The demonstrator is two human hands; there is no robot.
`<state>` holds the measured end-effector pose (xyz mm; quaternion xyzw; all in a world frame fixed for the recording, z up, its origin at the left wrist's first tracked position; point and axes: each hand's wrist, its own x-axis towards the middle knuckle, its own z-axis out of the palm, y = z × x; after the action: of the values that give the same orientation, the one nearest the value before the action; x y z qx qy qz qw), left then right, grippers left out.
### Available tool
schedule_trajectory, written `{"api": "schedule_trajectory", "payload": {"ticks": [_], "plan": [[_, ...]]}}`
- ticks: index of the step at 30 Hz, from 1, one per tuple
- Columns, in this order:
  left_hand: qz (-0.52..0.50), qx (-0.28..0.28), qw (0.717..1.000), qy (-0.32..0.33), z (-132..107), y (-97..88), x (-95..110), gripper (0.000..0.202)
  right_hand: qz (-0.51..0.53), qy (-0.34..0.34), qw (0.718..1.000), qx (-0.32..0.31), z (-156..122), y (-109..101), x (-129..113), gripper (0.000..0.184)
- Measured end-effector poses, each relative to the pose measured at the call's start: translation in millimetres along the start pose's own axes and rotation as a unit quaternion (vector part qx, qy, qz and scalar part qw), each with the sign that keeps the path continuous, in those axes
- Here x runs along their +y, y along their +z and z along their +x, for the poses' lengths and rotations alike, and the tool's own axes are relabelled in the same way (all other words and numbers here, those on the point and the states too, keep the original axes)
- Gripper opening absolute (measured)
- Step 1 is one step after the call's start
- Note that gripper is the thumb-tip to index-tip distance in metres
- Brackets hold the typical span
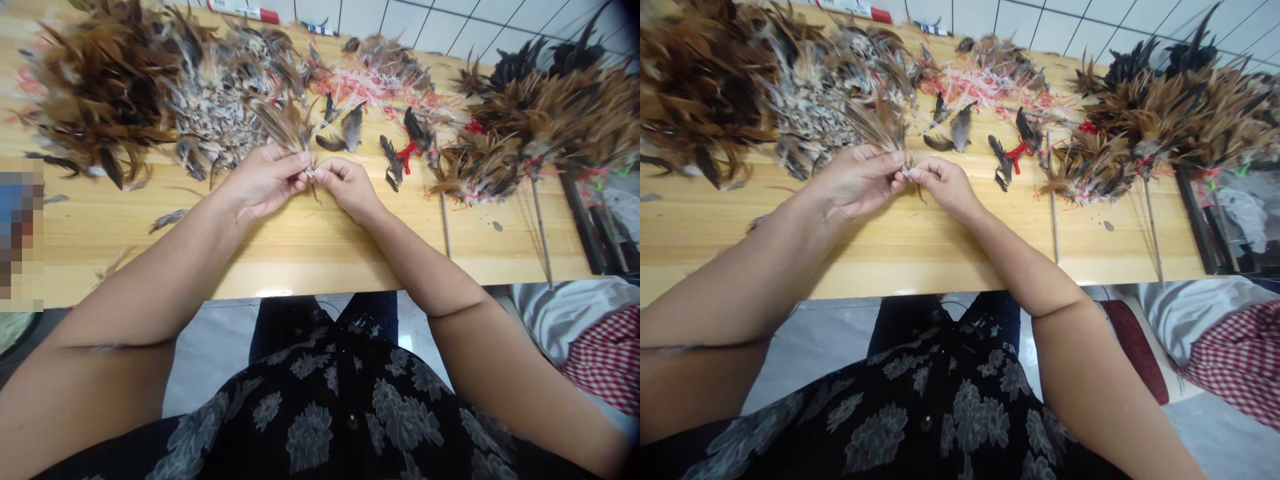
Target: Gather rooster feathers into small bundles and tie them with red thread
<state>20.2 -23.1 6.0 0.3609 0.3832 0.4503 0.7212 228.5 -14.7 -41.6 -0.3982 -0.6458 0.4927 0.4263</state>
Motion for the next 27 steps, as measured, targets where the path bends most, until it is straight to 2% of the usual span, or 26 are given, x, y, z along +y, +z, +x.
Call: {"api": "schedule_trajectory", "payload": {"ticks": [6, 15, 20, 24, 27], "plan": [[0.03, 0.01, 0.999, 0.022, 5, -17.7, 1, 0.032, 0.007, 0.024, 1.0, 0.002, -1, -1, -4, 0.068], [-0.009, 0.014, 1.0, -0.009, -1, -2.5, -1, 0.041, 0.021, -0.012, 1.0, -0.011, 1, 0, 5, 0.072], [-0.001, 0.007, 1.0, -0.01, 2, -5.0, 0, 0.041, 0.001, 0.013, 1.0, -0.005, 0, 0, -1, 0.068], [0.03, 0.019, 0.999, 0.03, 2, -7.4, 1, 0.041, -0.002, 0.012, 1.0, 0.012, 0, 0, -5, 0.066], [0.073, 0.004, 0.995, 0.07, 1, -7.6, -1, 0.041, 0.013, 0.008, 1.0, 0.012, 1, 0, -6, 0.066]]}}
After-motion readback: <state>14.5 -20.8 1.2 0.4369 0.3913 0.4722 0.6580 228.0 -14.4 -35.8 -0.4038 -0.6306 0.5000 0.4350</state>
